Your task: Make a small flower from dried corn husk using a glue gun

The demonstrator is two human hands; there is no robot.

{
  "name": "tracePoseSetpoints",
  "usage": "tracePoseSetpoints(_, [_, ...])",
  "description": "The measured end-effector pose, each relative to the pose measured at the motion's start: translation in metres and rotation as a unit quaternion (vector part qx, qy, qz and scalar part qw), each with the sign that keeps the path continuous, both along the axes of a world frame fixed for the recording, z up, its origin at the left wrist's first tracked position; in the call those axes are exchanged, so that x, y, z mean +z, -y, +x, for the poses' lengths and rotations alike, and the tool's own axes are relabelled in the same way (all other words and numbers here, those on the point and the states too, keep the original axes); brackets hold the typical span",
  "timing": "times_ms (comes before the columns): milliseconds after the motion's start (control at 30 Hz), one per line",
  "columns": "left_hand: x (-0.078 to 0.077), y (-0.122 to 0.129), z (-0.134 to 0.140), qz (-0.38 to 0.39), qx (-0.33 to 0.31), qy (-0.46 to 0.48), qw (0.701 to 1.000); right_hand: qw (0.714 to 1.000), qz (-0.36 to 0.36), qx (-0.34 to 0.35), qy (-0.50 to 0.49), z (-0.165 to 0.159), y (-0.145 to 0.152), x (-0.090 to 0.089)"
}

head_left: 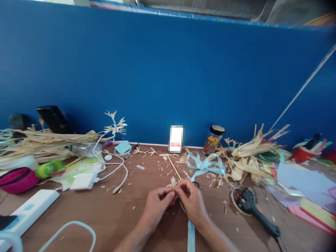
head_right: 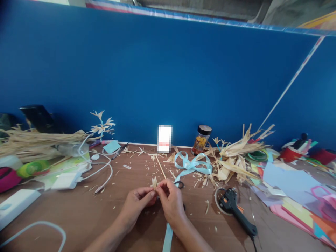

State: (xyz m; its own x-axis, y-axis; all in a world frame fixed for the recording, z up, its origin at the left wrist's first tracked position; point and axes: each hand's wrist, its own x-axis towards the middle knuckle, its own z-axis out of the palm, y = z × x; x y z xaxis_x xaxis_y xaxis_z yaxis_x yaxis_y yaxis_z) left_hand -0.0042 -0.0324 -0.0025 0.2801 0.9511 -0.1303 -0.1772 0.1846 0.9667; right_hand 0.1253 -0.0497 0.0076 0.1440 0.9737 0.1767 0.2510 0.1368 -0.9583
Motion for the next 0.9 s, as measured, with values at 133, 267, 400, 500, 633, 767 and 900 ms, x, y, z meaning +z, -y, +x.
tracePoseSetpoints(133, [0.0009, 0.0000, -0.0003, -0.016, 0.001, 0.000, 1.000, 1.000, -0.003, 0.005, 0.010, 0.0001, 0.0001, 0.0001])
tracePoseSetpoints(267, [0.0007, -0.0005, 0.0002, -0.032, 0.003, 0.010, 0.999, 1.000, -0.003, 0.002, 0.014, -0.0008, -0.0006, 0.0004])
tracePoseSetpoints(400, [-0.0003, -0.0013, 0.0003, -0.035, -0.005, 0.013, 0.999, 1.000, -0.004, -0.001, 0.004, -0.0018, -0.0011, -0.0002])
tracePoseSetpoints(500, [-0.0013, -0.0016, -0.0002, -0.028, -0.003, 0.011, 1.000, 1.000, -0.003, -0.005, -0.003, -0.0022, -0.0017, -0.0010])
tracePoseSetpoints(633, [-0.0022, -0.0013, -0.0001, -0.028, 0.004, 0.006, 1.000, 1.000, -0.004, -0.014, -0.012, -0.0018, -0.0030, -0.0019])
tracePoseSetpoints(767, [-0.0032, -0.0014, 0.0007, -0.023, 0.018, 0.008, 1.000, 1.000, -0.002, -0.006, -0.019, -0.0022, -0.0022, -0.0033])
tracePoseSetpoints(900, [-0.0053, -0.0014, 0.0007, -0.012, 0.030, 0.043, 0.999, 0.998, -0.012, 0.031, -0.050, -0.0051, 0.0008, -0.0035])
